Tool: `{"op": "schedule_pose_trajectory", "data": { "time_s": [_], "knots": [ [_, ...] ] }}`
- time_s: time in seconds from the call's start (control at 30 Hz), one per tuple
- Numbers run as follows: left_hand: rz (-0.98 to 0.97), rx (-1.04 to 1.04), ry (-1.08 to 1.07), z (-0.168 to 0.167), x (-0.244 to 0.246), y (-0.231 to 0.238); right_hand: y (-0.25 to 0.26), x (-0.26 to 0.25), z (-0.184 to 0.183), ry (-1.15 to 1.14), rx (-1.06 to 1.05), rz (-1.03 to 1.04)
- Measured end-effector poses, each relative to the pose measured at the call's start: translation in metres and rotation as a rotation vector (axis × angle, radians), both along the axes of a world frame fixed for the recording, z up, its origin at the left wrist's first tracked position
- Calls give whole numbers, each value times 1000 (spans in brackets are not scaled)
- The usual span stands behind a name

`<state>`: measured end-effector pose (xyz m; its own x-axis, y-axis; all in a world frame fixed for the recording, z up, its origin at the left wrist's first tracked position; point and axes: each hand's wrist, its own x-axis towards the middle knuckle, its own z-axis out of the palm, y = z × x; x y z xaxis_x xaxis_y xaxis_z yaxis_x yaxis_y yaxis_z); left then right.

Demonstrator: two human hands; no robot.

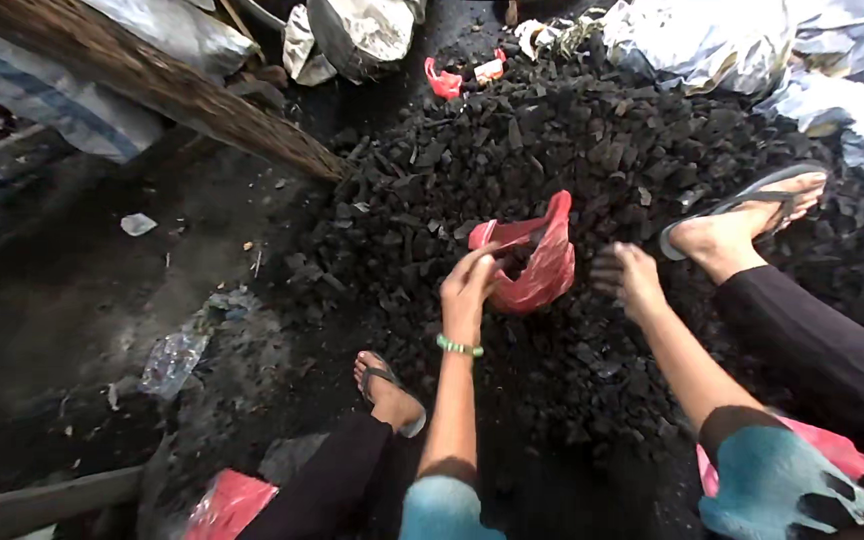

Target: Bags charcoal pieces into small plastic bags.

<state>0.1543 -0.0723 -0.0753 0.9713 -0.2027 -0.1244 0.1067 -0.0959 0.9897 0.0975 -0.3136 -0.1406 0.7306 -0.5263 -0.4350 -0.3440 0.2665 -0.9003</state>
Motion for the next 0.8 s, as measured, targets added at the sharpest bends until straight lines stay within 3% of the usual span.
{"op": "schedule_pose_trajectory", "data": {
  "time_s": [0.07, 0.13, 0.2, 0.3, 0.37, 0.57, 0.8],
  "knots": [
    [354, -93, 84, -47, -42, 11, 9, -35, -59, 183, -184, 160],
    [545, 75, 362, -105, -98, 18, 22, -65, -103, 322, -455, 415],
    [637, 260, 658, -144, -151, 8, 42, -81, -117, 431, -691, 619],
    [640, 225, 1075, -158, -201, -25, 70, -95, -114, 538, -834, 737],
    [631, 118, 1205, -156, -201, -50, 77, -101, -113, 587, -877, 758],
    [831, -124, 1208, -142, -169, -82, 80, -116, -120, 537, -679, 656],
    [744, -186, 1029, -142, -166, -72, 85, -116, -120, 272, -218, 449]
  ]
}}
